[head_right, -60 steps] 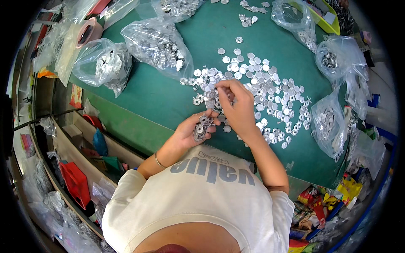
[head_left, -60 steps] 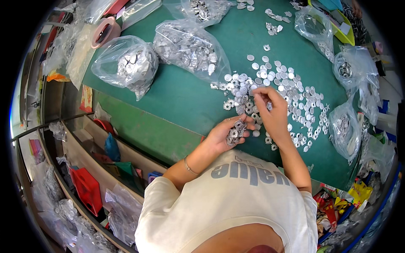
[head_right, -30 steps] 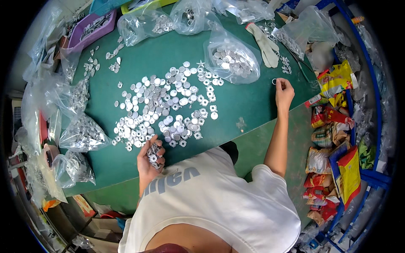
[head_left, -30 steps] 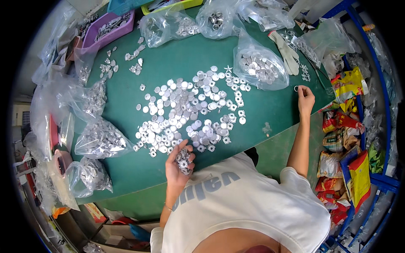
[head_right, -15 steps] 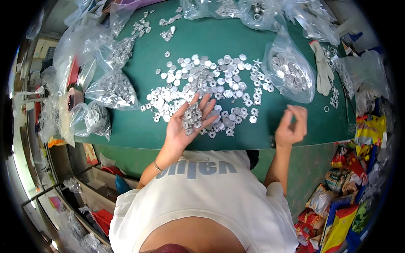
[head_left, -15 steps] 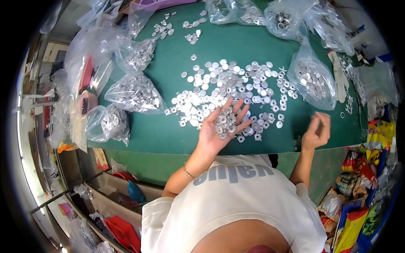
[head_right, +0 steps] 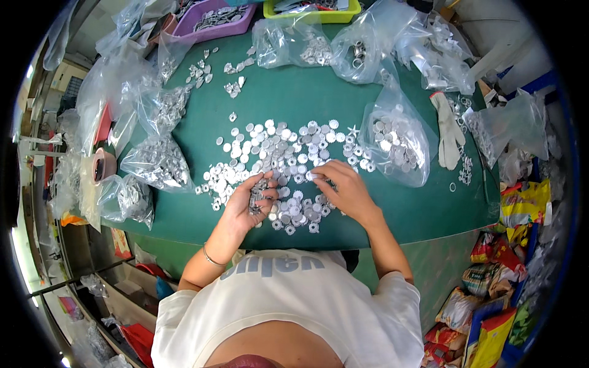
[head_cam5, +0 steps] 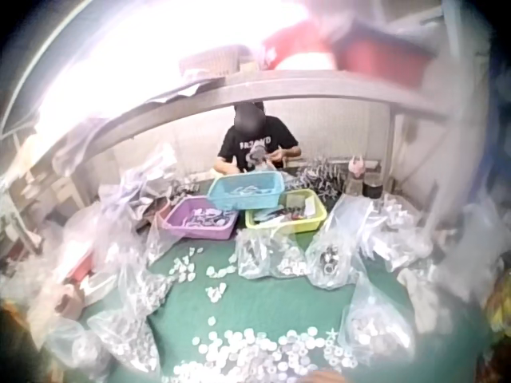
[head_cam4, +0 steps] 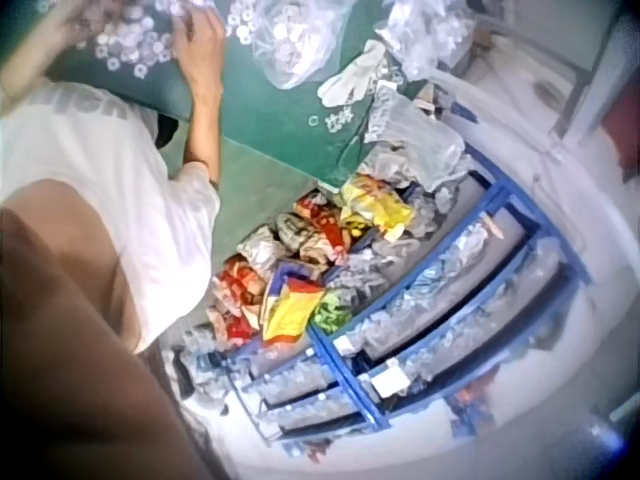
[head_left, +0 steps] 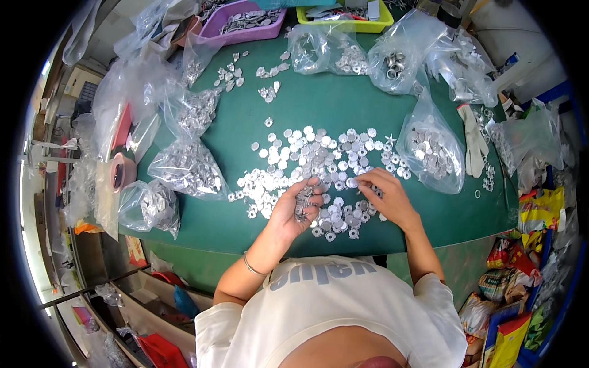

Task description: The person sorts and counts small metal parts by hand on a green workbench, gathering them into piles and placing them into plastic bags.

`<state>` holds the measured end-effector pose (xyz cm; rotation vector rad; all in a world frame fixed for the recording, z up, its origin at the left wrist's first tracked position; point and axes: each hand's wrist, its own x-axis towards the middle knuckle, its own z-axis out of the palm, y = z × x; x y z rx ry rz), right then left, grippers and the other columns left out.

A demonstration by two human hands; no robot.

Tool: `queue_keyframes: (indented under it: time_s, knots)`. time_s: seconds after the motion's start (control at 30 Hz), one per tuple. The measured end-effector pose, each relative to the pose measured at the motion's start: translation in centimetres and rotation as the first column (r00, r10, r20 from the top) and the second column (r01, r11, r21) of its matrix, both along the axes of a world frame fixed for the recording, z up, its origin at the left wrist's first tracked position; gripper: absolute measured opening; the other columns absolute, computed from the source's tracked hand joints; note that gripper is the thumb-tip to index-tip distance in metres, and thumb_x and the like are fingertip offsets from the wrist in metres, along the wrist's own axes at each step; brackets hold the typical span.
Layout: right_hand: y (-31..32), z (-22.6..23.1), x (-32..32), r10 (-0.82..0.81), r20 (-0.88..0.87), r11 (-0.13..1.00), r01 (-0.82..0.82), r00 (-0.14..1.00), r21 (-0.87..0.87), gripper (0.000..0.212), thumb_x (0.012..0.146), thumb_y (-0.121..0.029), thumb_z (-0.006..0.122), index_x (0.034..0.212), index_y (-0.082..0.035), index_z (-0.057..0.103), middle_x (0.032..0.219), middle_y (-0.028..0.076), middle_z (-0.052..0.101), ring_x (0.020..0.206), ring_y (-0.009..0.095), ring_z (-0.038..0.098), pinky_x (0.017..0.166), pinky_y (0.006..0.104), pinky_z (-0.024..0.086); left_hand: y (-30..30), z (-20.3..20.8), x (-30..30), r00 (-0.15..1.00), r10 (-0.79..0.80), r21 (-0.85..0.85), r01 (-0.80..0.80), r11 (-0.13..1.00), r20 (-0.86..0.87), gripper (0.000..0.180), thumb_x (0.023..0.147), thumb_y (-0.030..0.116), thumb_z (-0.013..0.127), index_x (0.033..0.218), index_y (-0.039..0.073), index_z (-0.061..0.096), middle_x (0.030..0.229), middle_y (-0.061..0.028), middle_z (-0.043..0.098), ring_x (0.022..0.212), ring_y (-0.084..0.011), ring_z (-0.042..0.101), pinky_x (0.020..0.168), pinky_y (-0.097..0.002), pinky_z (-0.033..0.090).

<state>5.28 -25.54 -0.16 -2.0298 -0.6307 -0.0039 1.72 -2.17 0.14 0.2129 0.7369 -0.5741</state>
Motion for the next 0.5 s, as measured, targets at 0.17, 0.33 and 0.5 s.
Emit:
queue_keyframes:
  time_s: [0.17, 0.33, 0.5]
  knots:
    - [1.2, -1.9, 0.3, -0.037, 0.042, 0.995, 0.032, 0.998, 0.095, 0.008, 0.078, -0.002, 0.062, 0.086, -0.002, 0.062, 0.075, 0.01, 0.059, 0.071, 0.026, 0.054, 0.066, 0.035, 0.043, -1.8, 1.4, 3.4, 0.996, -0.017, 0.072, 0.01, 0.997, 0.087, 0.019, 0.093, 0.017, 0.045, 0.107, 0.004, 0.049, 0.088, -0.0074, 0.048, 0.068, -0.013, 0.046, 0.041, -0.0176, 0.036]
    - [0.6, -2.4, 0.2, -0.067, 0.08, 0.994, 0.059, 0.995, 0.09, 0.01, 0.077, 0.0, 0.062, 0.086, -0.001, 0.063, 0.074, 0.01, 0.059, 0.067, 0.026, 0.054, 0.063, 0.0345, 0.042, -1.1, 0.1, 5.9, 0.996, 0.032, -0.021, -0.031, 0.999, 0.081, 0.018, 0.093, 0.018, 0.044, 0.106, 0.006, 0.05, 0.086, -0.0065, 0.049, 0.067, -0.0125, 0.046, 0.042, -0.0183, 0.034]
    - [0.7, -2.2, 0.1, -0.103, 0.058, 0.987, 0.095, 0.993, 0.126, 0.011, 0.075, 0.001, 0.062, 0.086, 0.0, 0.063, 0.074, 0.011, 0.059, 0.066, 0.028, 0.055, 0.061, 0.0353, 0.043, 0.2, 0.0, 10.9, 0.972, 0.23, -0.068, -0.225, 0.972, 0.059, 0.02, 0.094, 0.017, 0.038, 0.103, 0.006, 0.053, 0.084, -0.0056, 0.049, 0.066, -0.0129, 0.048, 0.043, -0.0205, 0.037]
